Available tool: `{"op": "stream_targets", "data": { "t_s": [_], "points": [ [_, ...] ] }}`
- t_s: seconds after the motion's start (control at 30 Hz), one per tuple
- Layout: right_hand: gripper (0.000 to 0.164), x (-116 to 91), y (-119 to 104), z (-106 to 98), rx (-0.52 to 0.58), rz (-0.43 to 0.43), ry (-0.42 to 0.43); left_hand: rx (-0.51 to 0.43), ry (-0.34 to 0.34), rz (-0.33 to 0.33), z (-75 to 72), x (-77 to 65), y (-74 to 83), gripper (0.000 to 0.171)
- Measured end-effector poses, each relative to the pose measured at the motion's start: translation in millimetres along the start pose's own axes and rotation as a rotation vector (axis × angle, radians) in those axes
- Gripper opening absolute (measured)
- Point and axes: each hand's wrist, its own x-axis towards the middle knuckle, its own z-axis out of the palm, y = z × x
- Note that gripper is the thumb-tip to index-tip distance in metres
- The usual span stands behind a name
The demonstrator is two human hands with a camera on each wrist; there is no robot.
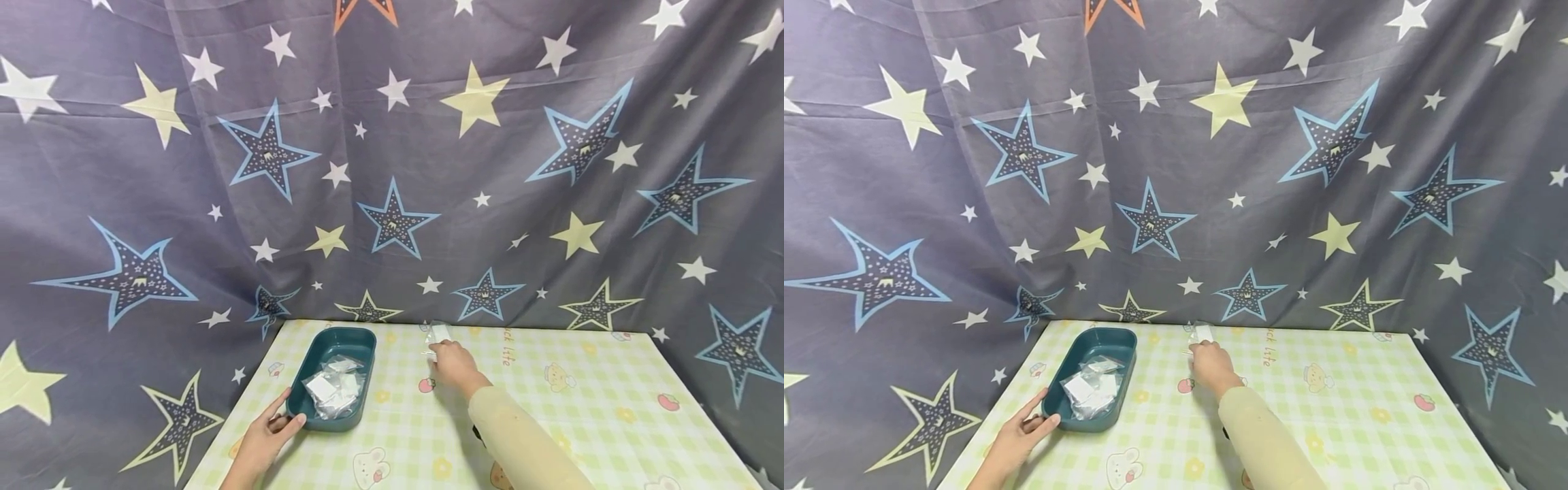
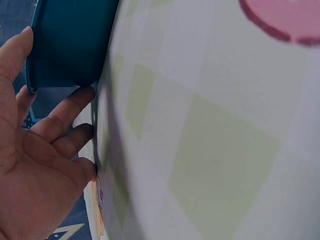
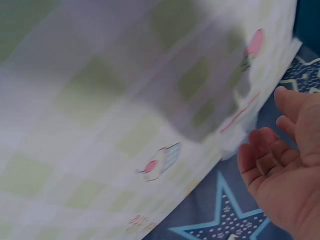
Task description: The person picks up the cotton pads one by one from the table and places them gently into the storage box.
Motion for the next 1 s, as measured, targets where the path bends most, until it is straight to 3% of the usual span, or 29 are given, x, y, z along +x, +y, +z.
{"op": "stream_targets", "data": {
  "t_s": [0.1, 0.27, 0.37, 0.5, 0.6, 0.8, 1.0],
  "points": [
    [0.042, -2, 5, 1, -0.037, 0.014, -0.02, -0.002, 0.004, -0.002, -1.4, 1.2, 0.3, 0.089],
    [0.054, -7, 5, -2, -0.028, 0.047, -0.143, -0.022, 0.004, -0.009, -2.0, 0.9, -1.0, 0.088],
    [0.05, -9, 6, 0, -0.01, 0.068, -0.19, -0.037, -0.003, -0.017, -1.3, 0.7, -1.8, 0.088],
    [0.032, -9, 11, 6, -0.009, 0.073, -0.207, -0.038, -0.002, -0.02, -1.3, 0.9, -0.7, 0.087],
    [0.032, -9, 14, 10, -0.013, 0.081, -0.219, -0.03, 0.0, -0.024, -0.7, 0.7, -0.1, 0.088],
    [0.047, -12, 11, 6, -0.012, 0.121, -0.238, -0.028, -0.005, -0.02, -1.6, 0.1, 0.6, 0.088],
    [0.035, -11, 12, 7, -0.028, 0.131, -0.23, -0.045, 0.002, -0.012, -2.4, -0.7, -1.7, 0.087]
  ]
}}
